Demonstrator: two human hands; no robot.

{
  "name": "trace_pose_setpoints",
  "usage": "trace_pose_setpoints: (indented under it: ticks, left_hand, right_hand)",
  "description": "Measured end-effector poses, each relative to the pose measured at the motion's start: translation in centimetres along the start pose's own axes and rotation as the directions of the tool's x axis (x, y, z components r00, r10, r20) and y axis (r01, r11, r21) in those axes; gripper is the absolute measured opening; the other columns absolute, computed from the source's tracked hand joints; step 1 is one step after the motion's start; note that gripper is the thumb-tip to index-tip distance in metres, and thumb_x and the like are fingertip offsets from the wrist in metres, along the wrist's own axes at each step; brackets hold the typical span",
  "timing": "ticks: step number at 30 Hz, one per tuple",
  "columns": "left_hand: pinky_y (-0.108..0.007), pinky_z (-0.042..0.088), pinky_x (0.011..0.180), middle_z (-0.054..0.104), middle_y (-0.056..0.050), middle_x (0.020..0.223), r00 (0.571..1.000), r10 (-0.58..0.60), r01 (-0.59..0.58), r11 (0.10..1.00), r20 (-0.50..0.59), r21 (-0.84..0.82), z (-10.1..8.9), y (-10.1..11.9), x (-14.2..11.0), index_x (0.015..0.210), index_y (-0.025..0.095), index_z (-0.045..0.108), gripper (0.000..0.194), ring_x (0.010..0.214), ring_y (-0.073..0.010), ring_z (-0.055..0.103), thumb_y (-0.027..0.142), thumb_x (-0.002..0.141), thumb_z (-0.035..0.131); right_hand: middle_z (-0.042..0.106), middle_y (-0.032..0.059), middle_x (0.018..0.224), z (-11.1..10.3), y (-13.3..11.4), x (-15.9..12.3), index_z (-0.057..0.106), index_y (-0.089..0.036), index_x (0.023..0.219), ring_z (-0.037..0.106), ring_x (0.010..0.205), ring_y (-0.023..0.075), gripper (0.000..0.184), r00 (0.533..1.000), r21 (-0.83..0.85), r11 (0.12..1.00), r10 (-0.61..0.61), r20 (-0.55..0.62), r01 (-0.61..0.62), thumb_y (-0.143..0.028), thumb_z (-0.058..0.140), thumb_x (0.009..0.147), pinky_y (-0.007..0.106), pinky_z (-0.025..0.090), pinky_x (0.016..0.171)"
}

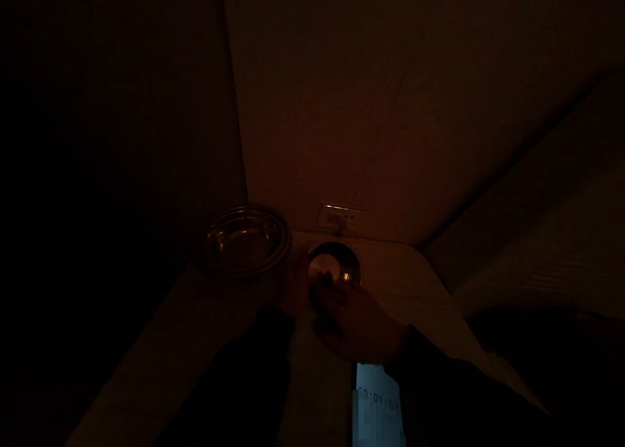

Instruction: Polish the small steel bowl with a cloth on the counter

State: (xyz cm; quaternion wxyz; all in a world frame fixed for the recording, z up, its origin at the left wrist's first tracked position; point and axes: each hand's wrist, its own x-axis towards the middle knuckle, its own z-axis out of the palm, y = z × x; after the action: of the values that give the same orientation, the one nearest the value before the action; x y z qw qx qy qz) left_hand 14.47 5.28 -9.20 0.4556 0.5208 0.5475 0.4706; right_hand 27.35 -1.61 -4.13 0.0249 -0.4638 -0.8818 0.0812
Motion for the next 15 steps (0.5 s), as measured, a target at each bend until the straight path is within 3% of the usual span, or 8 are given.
trace_pose_setpoints:
  ticks: [4,7,12,15]
  left_hand:
    - [-0.033,0.046,0.092,0.07,-0.008,0.104,0.997,0.034,-0.029,0.997,0.07,-0.068,0.0,0.0,-0.1,0.098,0.015,0.065,0.044,0.101,-0.0202,0.062,0.04,0.09,0.029]
    - [-0.032,0.047,0.091,0.069,-0.009,0.108,0.997,0.014,-0.005,0.994,0.08,-0.111,-0.2,-0.2,0.0,0.101,0.014,0.064,0.047,0.101,-0.0201,0.062,0.043,0.09,0.029]
    - [-0.034,0.045,0.093,0.071,-0.008,0.101,0.998,0.035,-0.033,0.998,0.049,-0.05,-0.5,-0.2,-0.2,0.095,0.016,0.066,0.047,0.101,-0.022,0.062,0.045,0.089,0.031]
    - [-0.034,0.044,0.096,0.07,-0.008,0.107,0.997,0.015,-0.011,0.999,0.081,-0.047,-0.4,0.0,-0.5,0.103,0.017,0.066,0.046,0.104,-0.0218,0.061,0.045,0.089,0.032]
  right_hand:
    - [0.064,0.0114,0.11,-0.6,1.8,-1.0,0.056,-0.014,0.114,0.05,0.105,0.0285,0.034,0.999,-0.126,0.992,0.0,0.048,0.006,-0.029,0.051,0.084,0.045,0.035,0.089]
    - [0.062,0.0124,0.116,-0.8,3.3,-1.4,0.051,-0.015,0.122,0.049,0.107,0.0287,0.037,0.999,-0.186,0.982,-0.033,0.039,0.039,-0.026,0.049,0.087,0.045,0.038,0.086]
    - [0.055,0.0168,0.127,-0.6,4.8,-2.7,0.042,-0.011,0.132,0.046,0.116,0.0282,0.045,0.993,-0.247,0.969,-0.059,-0.105,0.031,-0.017,0.048,0.088,0.044,0.041,0.089]
    - [0.048,0.0153,0.135,-0.3,4.6,-3.6,0.048,-0.013,0.129,0.043,0.119,0.0298,0.041,0.994,-0.275,0.957,-0.106,-0.04,0.091,-0.017,0.047,0.088,0.047,0.04,0.091]
